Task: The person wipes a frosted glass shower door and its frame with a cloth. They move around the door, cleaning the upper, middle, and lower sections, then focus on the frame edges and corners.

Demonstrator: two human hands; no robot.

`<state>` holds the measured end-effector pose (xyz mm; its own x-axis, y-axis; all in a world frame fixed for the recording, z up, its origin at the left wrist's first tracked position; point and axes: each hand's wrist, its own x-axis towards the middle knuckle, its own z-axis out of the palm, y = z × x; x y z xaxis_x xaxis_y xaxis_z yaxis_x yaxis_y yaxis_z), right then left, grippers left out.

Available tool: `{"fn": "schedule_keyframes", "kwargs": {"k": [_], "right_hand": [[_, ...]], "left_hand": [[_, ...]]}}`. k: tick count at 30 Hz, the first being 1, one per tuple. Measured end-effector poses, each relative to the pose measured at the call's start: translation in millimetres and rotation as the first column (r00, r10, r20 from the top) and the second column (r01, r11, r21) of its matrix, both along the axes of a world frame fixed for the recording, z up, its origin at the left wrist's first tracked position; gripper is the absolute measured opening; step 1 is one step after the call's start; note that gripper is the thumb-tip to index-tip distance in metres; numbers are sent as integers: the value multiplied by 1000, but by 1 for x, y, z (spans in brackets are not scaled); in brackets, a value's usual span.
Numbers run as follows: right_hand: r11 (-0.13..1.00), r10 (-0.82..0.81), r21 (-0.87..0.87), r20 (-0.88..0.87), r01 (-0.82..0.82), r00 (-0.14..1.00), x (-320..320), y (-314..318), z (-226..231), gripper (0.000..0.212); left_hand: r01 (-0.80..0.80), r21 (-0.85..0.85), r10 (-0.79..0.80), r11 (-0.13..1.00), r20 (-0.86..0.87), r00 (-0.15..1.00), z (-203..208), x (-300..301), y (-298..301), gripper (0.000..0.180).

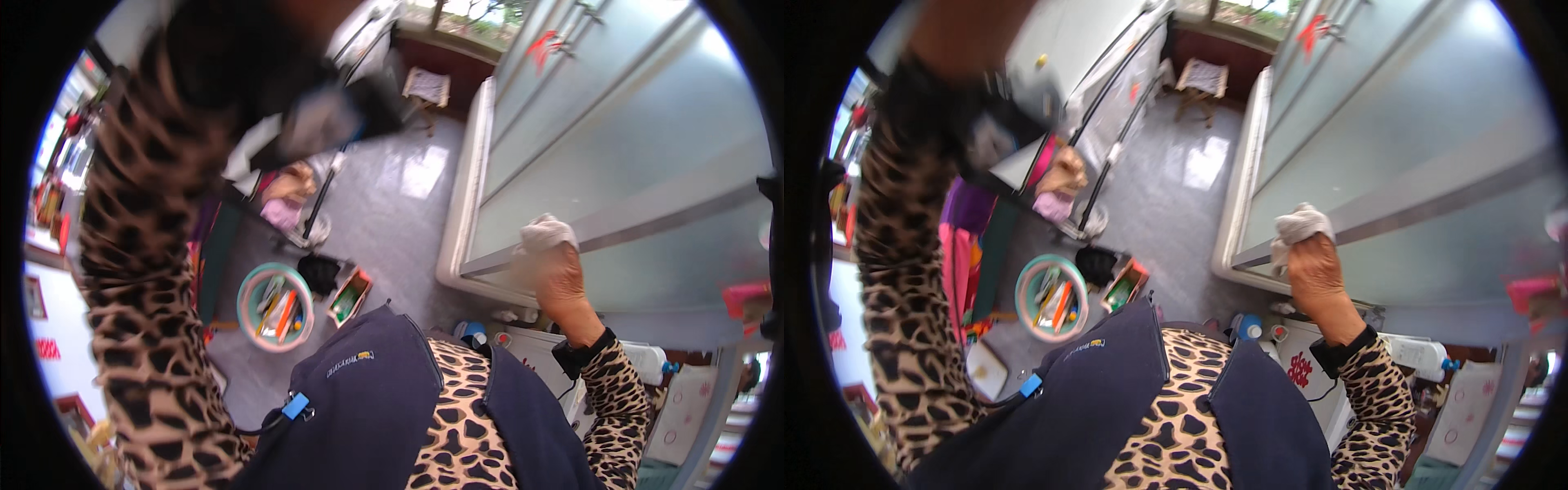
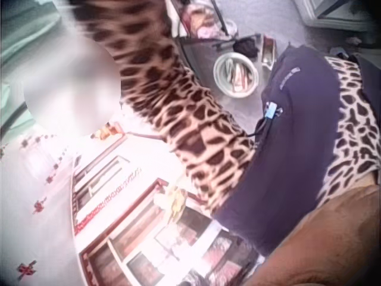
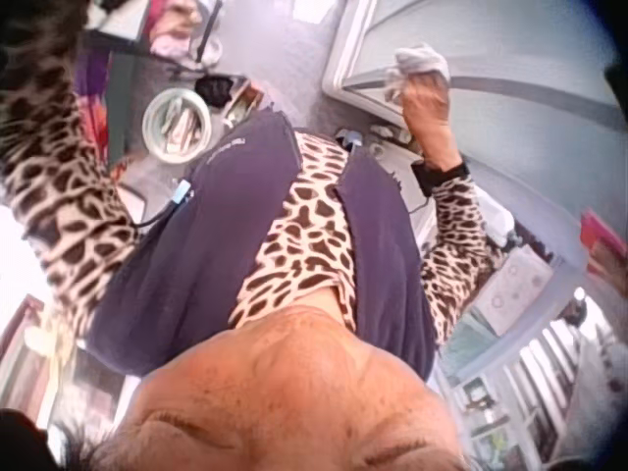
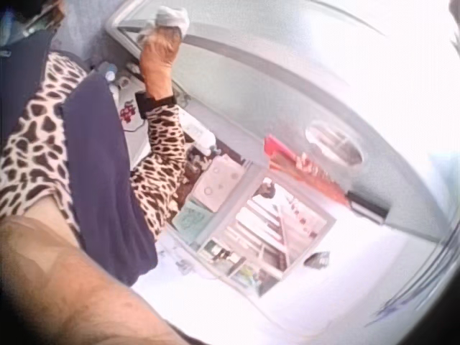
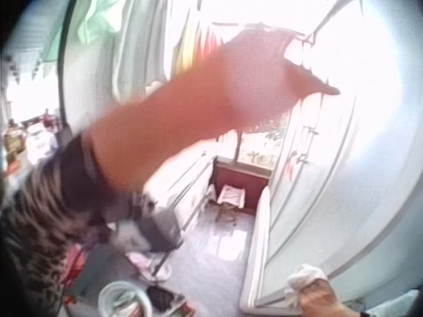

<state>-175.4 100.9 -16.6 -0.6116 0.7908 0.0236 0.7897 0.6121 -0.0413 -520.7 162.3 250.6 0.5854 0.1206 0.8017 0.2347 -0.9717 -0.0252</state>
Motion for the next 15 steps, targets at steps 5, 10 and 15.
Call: {"fn": "schedule_keyframes", "kwargs": {"k": [5, 10, 15], "right_hand": [[948, -11, 310, 266, -75, 964, -12, -7, 7, 55], [982, 31, 154, 424, -105, 905, -14, 0, -12, 51], [991, 62, 80, 452, -109, 890, -21, -11, -35, 45]], "left_hand": [[53, -884, 544, 464, 332, 771, -189, -74, -49, 32], [137, -986, 883, 93, 145, 446, -347, -135, -160, 34], [373, -909, 973, -186, -116, 201, -424, -149, -291, 34]]}}
